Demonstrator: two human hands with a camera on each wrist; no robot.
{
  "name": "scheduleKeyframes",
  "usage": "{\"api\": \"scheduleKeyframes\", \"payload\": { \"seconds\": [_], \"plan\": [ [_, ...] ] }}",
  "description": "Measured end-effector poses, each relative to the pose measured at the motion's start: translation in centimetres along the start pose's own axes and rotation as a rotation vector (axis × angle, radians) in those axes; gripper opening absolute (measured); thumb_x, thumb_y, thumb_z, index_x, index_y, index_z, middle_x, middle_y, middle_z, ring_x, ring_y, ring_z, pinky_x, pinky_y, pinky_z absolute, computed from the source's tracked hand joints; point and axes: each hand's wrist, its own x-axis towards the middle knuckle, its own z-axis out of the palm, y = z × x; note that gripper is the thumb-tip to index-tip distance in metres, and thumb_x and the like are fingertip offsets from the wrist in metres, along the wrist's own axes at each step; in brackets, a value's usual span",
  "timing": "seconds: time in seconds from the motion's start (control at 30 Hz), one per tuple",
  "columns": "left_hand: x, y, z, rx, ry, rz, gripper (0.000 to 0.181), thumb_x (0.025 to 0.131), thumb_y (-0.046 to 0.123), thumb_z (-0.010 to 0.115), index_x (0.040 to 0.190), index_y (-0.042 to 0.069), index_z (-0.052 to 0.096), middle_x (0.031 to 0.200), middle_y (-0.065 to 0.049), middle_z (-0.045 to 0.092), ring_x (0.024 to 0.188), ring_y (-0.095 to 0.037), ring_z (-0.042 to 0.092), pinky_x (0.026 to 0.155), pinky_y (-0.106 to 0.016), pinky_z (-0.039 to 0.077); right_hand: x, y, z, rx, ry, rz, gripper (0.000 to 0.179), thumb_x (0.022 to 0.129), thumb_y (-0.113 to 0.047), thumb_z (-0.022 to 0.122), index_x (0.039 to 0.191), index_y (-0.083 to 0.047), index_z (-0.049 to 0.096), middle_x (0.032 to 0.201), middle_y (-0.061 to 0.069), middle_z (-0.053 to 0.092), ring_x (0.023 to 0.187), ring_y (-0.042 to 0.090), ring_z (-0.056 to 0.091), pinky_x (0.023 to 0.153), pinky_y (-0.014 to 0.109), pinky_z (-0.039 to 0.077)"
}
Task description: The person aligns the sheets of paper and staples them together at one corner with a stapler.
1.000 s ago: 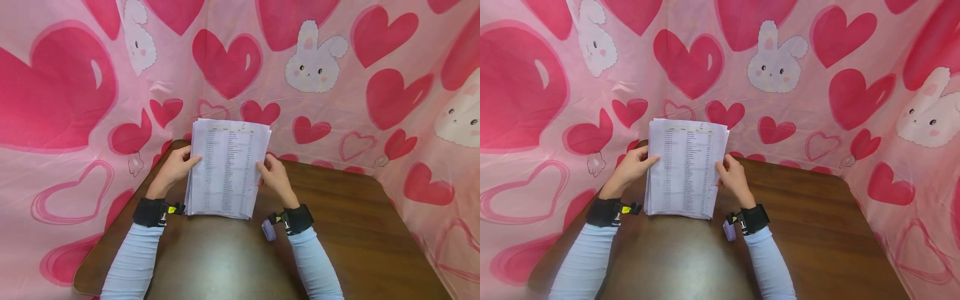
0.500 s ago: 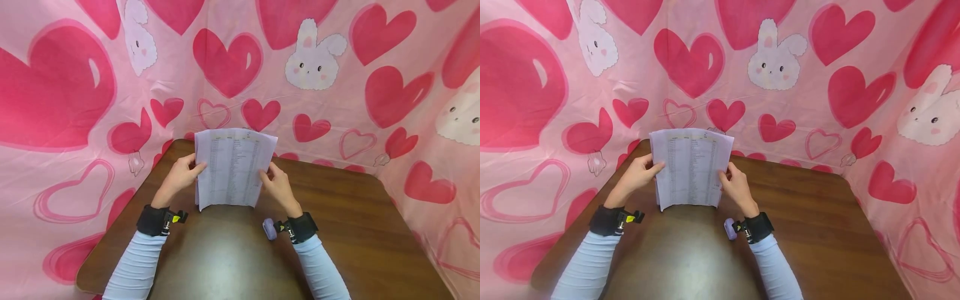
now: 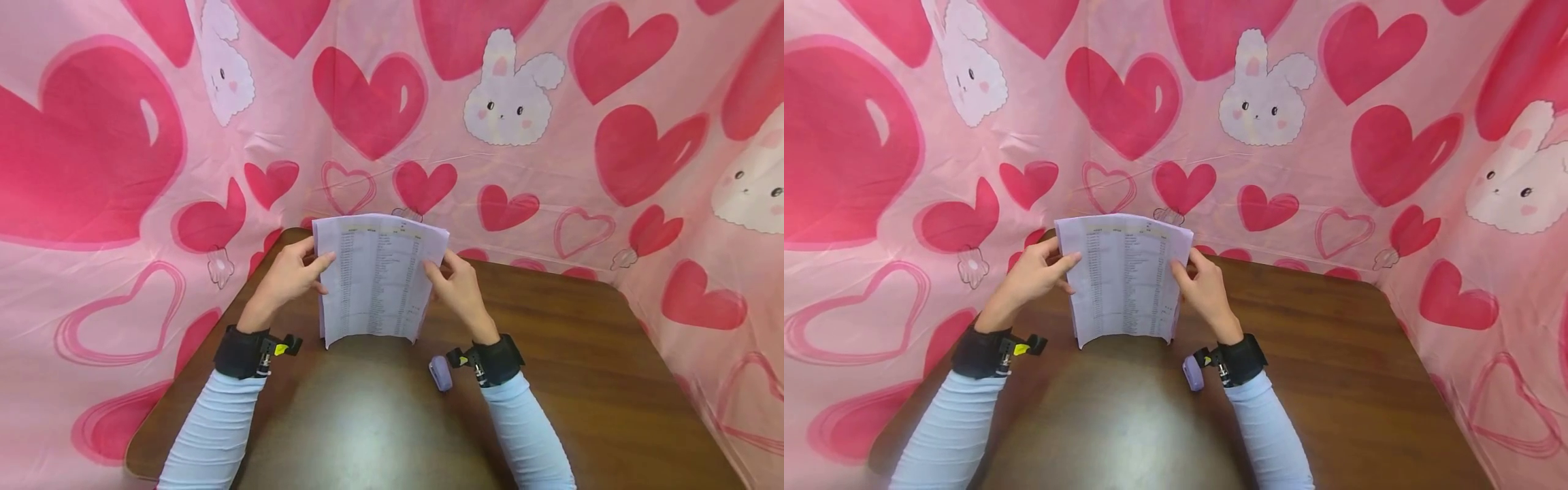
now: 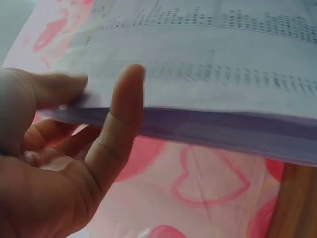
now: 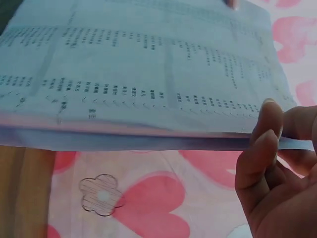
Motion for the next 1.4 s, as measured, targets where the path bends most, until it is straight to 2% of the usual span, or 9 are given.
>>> {"api": "scheduleKeyframes", "payload": {
  "seconds": [0.13,0.37,0.43,0.57,0.7,0.8,0.93,1.17,1.4],
  "plan": [
    [0.1,0.3,0.1,-0.032,0.042,0.04,0.043,0.098,0.019,0.06,0.138,0.007,0.05,0.122,-0.022,0.063,0.092,-0.035,0.068,0.063,-0.033,0.059,0.2,-0.7,-0.1,0.044,0.021,0.018,0.026,0.095,-0.013,0.063,0.118,-0.001,0.064,0.097,0.023,0.07,0.044,0.029,0.054,0.044,0.022,0.046],
    [0.0,-0.3,0.2,-0.025,0.093,0.093,0.038,0.099,0.02,0.058,0.133,0.005,0.056,0.111,-0.022,0.067,0.063,-0.029,0.066,0.062,-0.027,0.054,-0.7,-3.4,-0.8,0.069,0.031,0.009,0.022,0.094,-0.001,0.061,0.113,0.009,0.061,0.09,0.03,0.065,0.046,0.037,0.053,0.045,0.022,0.047],
    [0.0,0.0,-0.1,-0.02,0.1,0.113,0.036,0.099,0.021,0.057,0.131,0.005,0.057,0.099,-0.023,0.067,0.056,-0.029,0.061,0.054,-0.026,0.049,-0.6,-3.6,-1.2,0.082,0.013,0.012,0.023,0.093,-0.002,0.062,0.114,0.008,0.062,0.092,0.029,0.067,0.046,0.039,0.052,0.043,0.022,0.045],
    [0.2,0.5,-0.9,-0.028,0.066,0.142,0.035,0.1,0.021,0.055,0.13,0.004,0.056,0.097,-0.021,0.067,0.052,-0.03,0.056,0.044,-0.023,0.037,0.0,-2.4,-2.1,0.172,-0.091,0.088,0.03,0.094,-0.01,0.065,0.121,0.001,0.062,0.099,0.024,0.069,0.043,0.036,0.047,0.041,0.023,0.04],
    [0.8,-0.6,-1.0,-0.063,-0.079,0.046,0.036,0.099,0.021,0.056,0.132,0.007,0.054,0.113,-0.017,0.068,0.051,-0.032,0.056,0.045,-0.02,0.038,0.3,0.8,-2.7,0.317,-0.262,0.267,0.04,0.092,-0.026,0.068,0.128,-0.009,0.062,0.108,0.013,0.072,0.044,0.031,0.046,0.043,0.022,0.037],
    [1.0,-2.6,-0.4,-0.093,-0.193,-0.081,0.036,0.099,0.022,0.056,0.132,0.009,0.055,0.113,-0.017,0.069,0.05,-0.032,0.055,0.045,-0.021,0.038,-0.2,3.0,-2.9,0.402,-0.398,0.395,0.042,0.093,-0.029,0.067,0.13,-0.011,0.06,0.113,0.01,0.071,0.046,0.024,0.051,0.046,0.02,0.039],
    [1.3,-5.6,0.7,-0.099,-0.258,-0.196,0.033,0.099,0.023,0.056,0.129,0.009,0.058,0.108,-0.017,0.071,0.058,-0.027,0.061,0.045,-0.022,0.04,-1.1,6.1,-2.2,0.419,-0.519,0.514,0.039,0.094,-0.027,0.066,0.129,-0.01,0.06,0.112,0.012,0.071,0.052,0.018,0.057,0.048,0.02,0.041],
    [1.0,-10.0,3.0,0.019,-0.331,-0.332,0.029,0.098,0.024,0.059,0.122,0.009,0.064,0.096,-0.01,0.071,0.05,-0.02,0.05,0.046,-0.024,0.037,-3.3,9.6,0.3,0.154,-0.566,0.673,0.032,0.088,-0.034,0.072,0.116,-0.017,0.071,0.097,0.007,0.074,0.049,0.02,0.052,0.045,0.022,0.036],
    [0.5,-11.9,5.0,0.123,-0.381,-0.373,0.019,0.098,0.02,0.058,0.107,0.006,0.067,0.071,-0.005,0.061,0.053,-0.017,0.05,0.047,-0.025,0.038,-4.6,10.8,1.9,-0.076,-0.602,0.636,0.019,0.089,-0.022,0.07,0.105,-0.011,0.071,0.07,0.006,0.063,0.044,0.018,0.048,0.041,0.023,0.031]
  ]
}}
